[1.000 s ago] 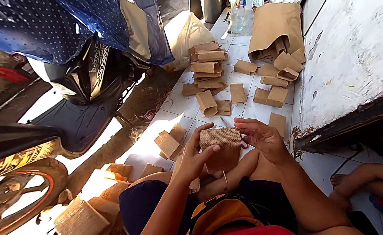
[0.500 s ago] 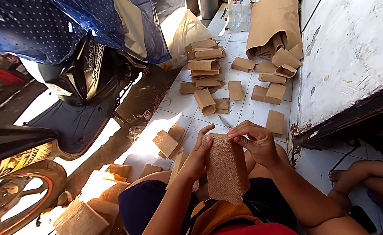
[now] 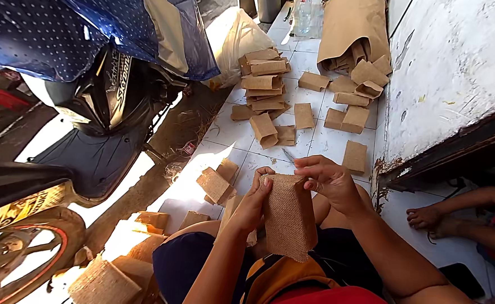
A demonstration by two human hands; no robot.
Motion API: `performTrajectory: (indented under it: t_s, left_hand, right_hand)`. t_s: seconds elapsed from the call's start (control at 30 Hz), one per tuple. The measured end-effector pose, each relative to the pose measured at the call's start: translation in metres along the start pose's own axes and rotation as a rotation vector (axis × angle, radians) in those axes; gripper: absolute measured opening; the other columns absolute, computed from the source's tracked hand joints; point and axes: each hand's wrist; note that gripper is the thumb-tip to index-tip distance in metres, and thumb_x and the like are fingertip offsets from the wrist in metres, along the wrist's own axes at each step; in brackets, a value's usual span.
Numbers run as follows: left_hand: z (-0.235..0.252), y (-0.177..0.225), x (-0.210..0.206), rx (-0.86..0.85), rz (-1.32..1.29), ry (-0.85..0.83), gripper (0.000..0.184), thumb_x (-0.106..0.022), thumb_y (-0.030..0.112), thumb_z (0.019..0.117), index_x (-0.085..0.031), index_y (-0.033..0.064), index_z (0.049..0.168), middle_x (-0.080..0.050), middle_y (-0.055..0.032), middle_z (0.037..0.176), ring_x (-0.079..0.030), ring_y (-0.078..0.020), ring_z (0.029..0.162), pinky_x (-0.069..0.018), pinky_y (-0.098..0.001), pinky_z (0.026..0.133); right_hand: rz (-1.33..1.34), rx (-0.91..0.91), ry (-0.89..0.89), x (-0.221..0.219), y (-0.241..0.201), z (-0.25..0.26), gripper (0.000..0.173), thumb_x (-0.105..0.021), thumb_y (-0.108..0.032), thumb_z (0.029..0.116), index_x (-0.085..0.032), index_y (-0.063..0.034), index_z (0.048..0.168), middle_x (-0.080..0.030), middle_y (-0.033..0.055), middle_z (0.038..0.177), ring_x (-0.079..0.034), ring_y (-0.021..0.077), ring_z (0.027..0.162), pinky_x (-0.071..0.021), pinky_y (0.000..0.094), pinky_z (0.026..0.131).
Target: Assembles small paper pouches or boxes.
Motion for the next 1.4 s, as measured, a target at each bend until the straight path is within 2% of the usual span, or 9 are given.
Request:
performTrajectory:
  t_s: [0.13,0.3,0.4,0.5,0.67,0.93,1.1,1.27,1.4]
  left_hand:
    - [0.003,-0.002,-0.003,0.021,0.097,0.13,0.028,-0.052,0.042,0.1024,-0.05,0.0259,0.126,-0.068,0.0026,0.098,-0.068,-0.0077,0.089,-0.0579,-0.0273,0.082]
    - [0.005,-0.002,-0.011,0.008,0.357,0.258,0.045,-0.059,0.028,0.1024,-0.037,0.018,0.141,-0.068,-0.004,0.106,-0.07,-0.0145,0.09,-0.0588,-0.0352,0.082]
    - [0.001,0.003,-0.022,-0.082,0.439,0.208,0.091,-0.077,0.025,0.0884,-0.016,0.0179,0.156,-0.068,-0.0059,0.12,-0.07,-0.0149,0.104,-0.0582,-0.0369,0.093]
    - [-0.004,0.004,-0.03,-0.243,0.783,0.316,0.107,-0.08,0.03,0.0835,-0.009,0.0185,0.162,-0.071,-0.002,0.119,-0.069,-0.0132,0.107,-0.0566,-0.0411,0.095]
    - [-0.004,-0.001,-0.047,-0.405,1.216,0.468,0.108,-0.079,0.029,0.0833,-0.011,0.007,0.164,-0.073,-0.0082,0.123,-0.071,-0.027,0.108,-0.0553,-0.0518,0.091]
    - [0.005,-0.022,-0.046,-0.719,1.51,0.571,0.093,-0.082,0.016,0.0757,-0.036,0.0001,0.156,-0.076,-0.0117,0.106,-0.072,-0.0268,0.087,-0.0556,-0.041,0.073]
    - [0.012,-0.04,-0.045,-0.779,1.675,0.541,0.052,-0.065,0.007,0.0899,-0.057,-0.0003,0.141,-0.073,-0.0119,0.119,-0.072,-0.0241,0.088,-0.0528,-0.0376,0.072]
    - [0.016,-0.041,-0.043,-0.63,1.574,0.291,0.083,-0.082,0.031,0.0809,-0.048,-0.001,0.149,-0.067,-0.014,0.132,-0.066,-0.0315,0.117,-0.051,-0.0493,0.096]
    - [0.014,-0.033,-0.024,-0.599,1.545,0.336,0.085,-0.072,0.047,0.0864,-0.045,-0.0022,0.151,-0.06,-0.0167,0.143,-0.06,-0.0354,0.126,-0.0447,-0.0555,0.105]
  right_hand:
    - [-0.24,0.049,0.07,0.003,0.014,-0.004,0.007,-0.074,-0.005,0.0904,-0.078,-0.007,0.096,-0.072,0.0029,0.109,-0.068,0.0107,0.105,-0.0594,0.0262,0.089]
    - [-0.215,-0.191,-0.088,0.01,0.018,-0.008,0.065,-0.075,-0.039,0.0906,-0.057,-0.0067,0.144,-0.047,0.006,0.156,-0.054,0.0161,0.134,-0.0548,0.0351,0.103]
    - [-0.271,-0.138,-0.009,0.008,0.021,-0.01,0.026,-0.069,-0.016,0.0955,-0.075,-0.0068,0.119,-0.06,0.0072,0.143,-0.059,0.0159,0.129,-0.0563,0.0321,0.1]
    - [-0.524,-0.074,0.105,0.007,0.014,-0.011,0.022,-0.063,-0.015,0.0964,-0.08,-0.0142,0.111,-0.06,0.0037,0.143,-0.045,0.0211,0.141,-0.041,0.0414,0.113]
    - [-0.605,0.154,0.231,-0.023,0.005,-0.011,0.025,-0.075,-0.023,0.0912,-0.079,-0.007,0.11,-0.071,0.0001,0.099,-0.063,0.0065,0.097,-0.0533,0.0226,0.087]
    - [-0.75,0.319,0.295,-0.035,0.031,-0.011,0.011,-0.074,-0.013,0.0913,-0.079,-0.0036,0.095,-0.069,0.0037,0.084,-0.063,0.0106,0.087,-0.0515,0.0235,0.082]
    - [-0.694,-0.094,0.085,-0.023,0.034,-0.017,0.054,-0.074,-0.031,0.0901,-0.063,-0.0087,0.138,-0.066,0.01,0.121,-0.065,0.0158,0.104,-0.0576,0.0314,0.087]
    - [-0.755,-0.07,0.098,0.007,0.05,-0.017,0.034,-0.074,-0.024,0.0925,-0.072,-0.0074,0.122,-0.069,0.0111,0.123,-0.066,0.0198,0.115,-0.0568,0.0371,0.096]
    - [-1.022,-0.15,0.404,0.091,0.064,-0.012,0.037,-0.078,-0.019,0.0914,-0.069,-0.0021,0.123,-0.066,0.0202,0.127,-0.068,0.0314,0.11,-0.0595,0.0473,0.089]
Point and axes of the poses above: each hand's wrist, its own z-axis towards the middle knuckle, its own x-axis out of the back of the hand, y = z × x
